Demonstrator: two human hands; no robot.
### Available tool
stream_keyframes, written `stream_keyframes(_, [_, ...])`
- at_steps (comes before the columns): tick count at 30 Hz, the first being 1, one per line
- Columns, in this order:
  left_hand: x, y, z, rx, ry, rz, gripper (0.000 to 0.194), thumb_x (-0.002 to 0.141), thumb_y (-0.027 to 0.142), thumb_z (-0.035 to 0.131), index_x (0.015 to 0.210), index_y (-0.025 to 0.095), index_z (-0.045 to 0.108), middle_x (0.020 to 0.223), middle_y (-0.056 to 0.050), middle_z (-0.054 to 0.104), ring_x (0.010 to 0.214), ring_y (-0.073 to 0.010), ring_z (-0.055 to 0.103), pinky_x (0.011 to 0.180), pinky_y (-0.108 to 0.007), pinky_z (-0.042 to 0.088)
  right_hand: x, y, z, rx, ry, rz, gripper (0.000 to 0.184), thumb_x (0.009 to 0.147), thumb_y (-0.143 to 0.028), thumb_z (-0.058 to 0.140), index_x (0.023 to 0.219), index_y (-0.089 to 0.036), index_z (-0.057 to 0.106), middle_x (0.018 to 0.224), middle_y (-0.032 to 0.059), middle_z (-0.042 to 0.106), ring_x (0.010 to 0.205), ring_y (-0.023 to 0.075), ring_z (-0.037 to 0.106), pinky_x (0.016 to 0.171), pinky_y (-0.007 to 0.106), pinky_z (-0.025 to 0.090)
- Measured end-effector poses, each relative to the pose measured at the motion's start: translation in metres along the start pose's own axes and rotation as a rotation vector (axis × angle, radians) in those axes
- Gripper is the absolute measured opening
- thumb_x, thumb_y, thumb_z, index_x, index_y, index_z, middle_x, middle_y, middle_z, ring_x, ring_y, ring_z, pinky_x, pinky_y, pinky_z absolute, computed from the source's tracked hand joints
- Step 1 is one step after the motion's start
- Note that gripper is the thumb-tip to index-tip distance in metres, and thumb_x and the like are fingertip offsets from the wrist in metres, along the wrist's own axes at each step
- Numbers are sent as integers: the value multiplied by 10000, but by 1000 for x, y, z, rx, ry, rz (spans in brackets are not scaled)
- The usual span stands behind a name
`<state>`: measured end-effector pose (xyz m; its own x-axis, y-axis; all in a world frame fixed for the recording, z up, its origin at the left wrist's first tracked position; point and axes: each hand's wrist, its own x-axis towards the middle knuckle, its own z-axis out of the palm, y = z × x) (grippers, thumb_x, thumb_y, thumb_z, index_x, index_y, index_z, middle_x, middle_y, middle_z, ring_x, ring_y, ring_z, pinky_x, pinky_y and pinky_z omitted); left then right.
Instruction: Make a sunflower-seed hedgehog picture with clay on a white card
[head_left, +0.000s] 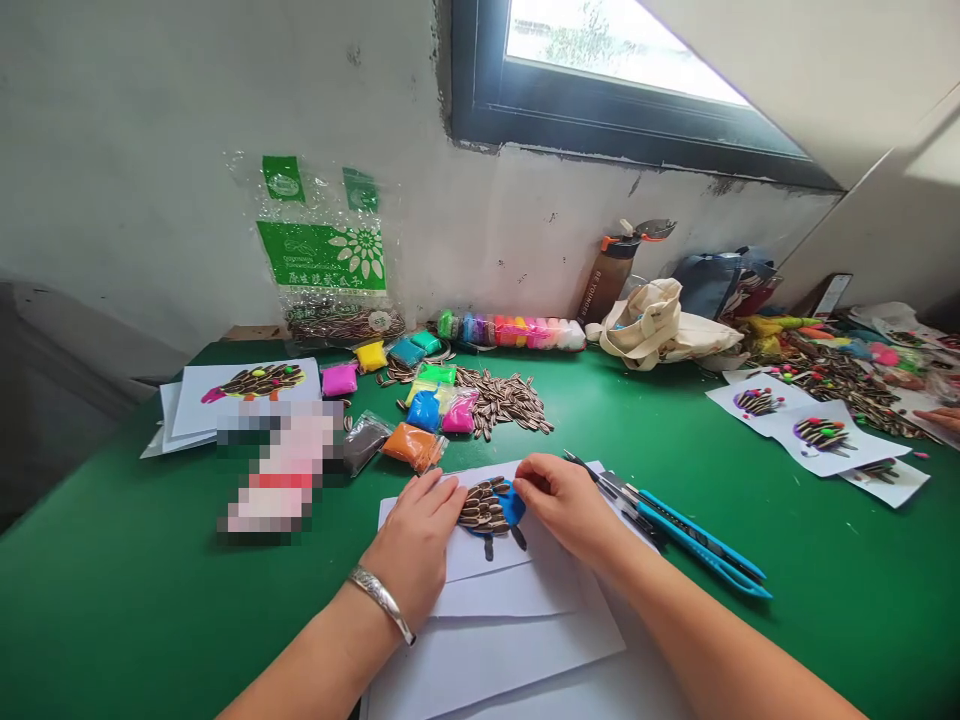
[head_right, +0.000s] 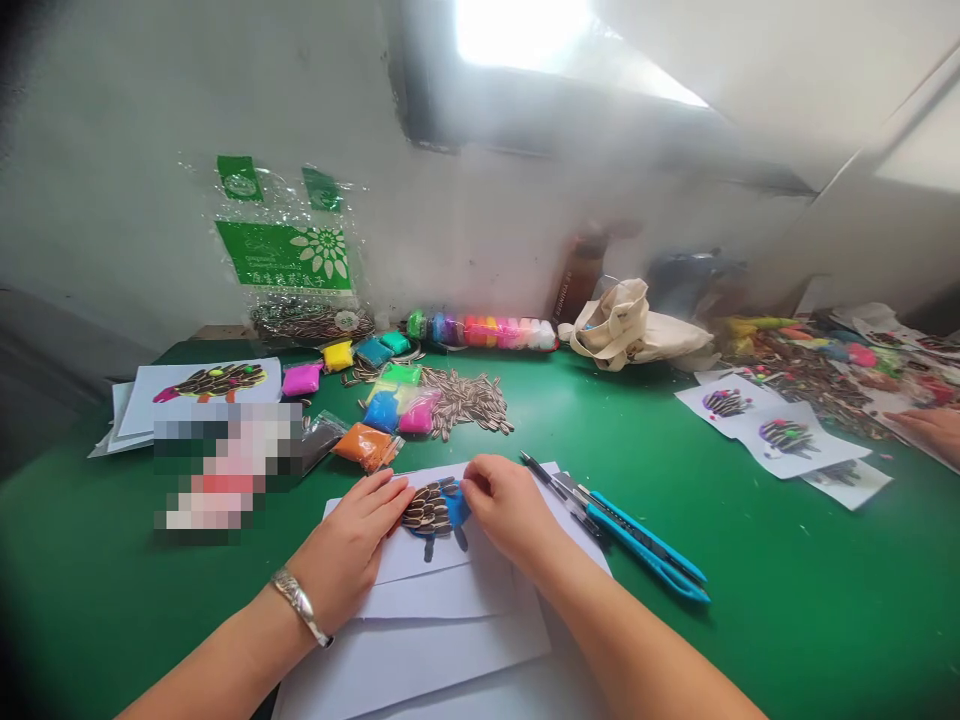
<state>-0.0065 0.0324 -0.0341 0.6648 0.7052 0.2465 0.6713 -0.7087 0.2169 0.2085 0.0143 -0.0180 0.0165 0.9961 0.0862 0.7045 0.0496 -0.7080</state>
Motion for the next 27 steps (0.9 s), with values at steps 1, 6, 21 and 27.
stream_keyframes(1, [0, 0, 0, 3, -2, 0, 526, 749, -25, 357, 1205, 93, 592, 1238, -111, 612, 1218, -312, 474, 1006, -501, 449, 0, 1, -1, -18, 3, -18, 128, 831, -204, 512, 732, -193, 593, 686, -16, 593, 649, 124, 520, 602, 220, 361])
stream_keyframes(6, [0, 0, -1, 3, -10, 2, 527, 749, -11, 358, 1212, 92, 588, 1236, -114, 614, 1213, -307, 479, 998, -504, 457, 0, 0, 3, -134, -21, -80, 158, 840, -167, 490, 731, -184, 603, 715, 4, 612, 682, 136, 531, 630, 235, 358])
stream_keyframes(21, [0, 0, 0, 19, -16, 10, 524, 756, -24, 350, 1216, 70, 582, 1244, -124, 607, 1219, -327, 468, 997, -514, 454, 6, 8, -3, -101, 24, -32, 177, 838, -188, 483, 756, -194, 640, 731, -1, 647, 688, 136, 563, 640, 230, 386])
stream_keyframes(27, [0, 0, -1, -17, -24, -4, 538, 738, -44, 357, 1211, 81, 581, 1239, -127, 609, 1217, -318, 472, 1003, -519, 443, 32, 19, -14, -334, 101, -73, 228, 854, -148, 466, 900, -193, 685, 876, 30, 678, 819, 147, 601, 720, 226, 420])
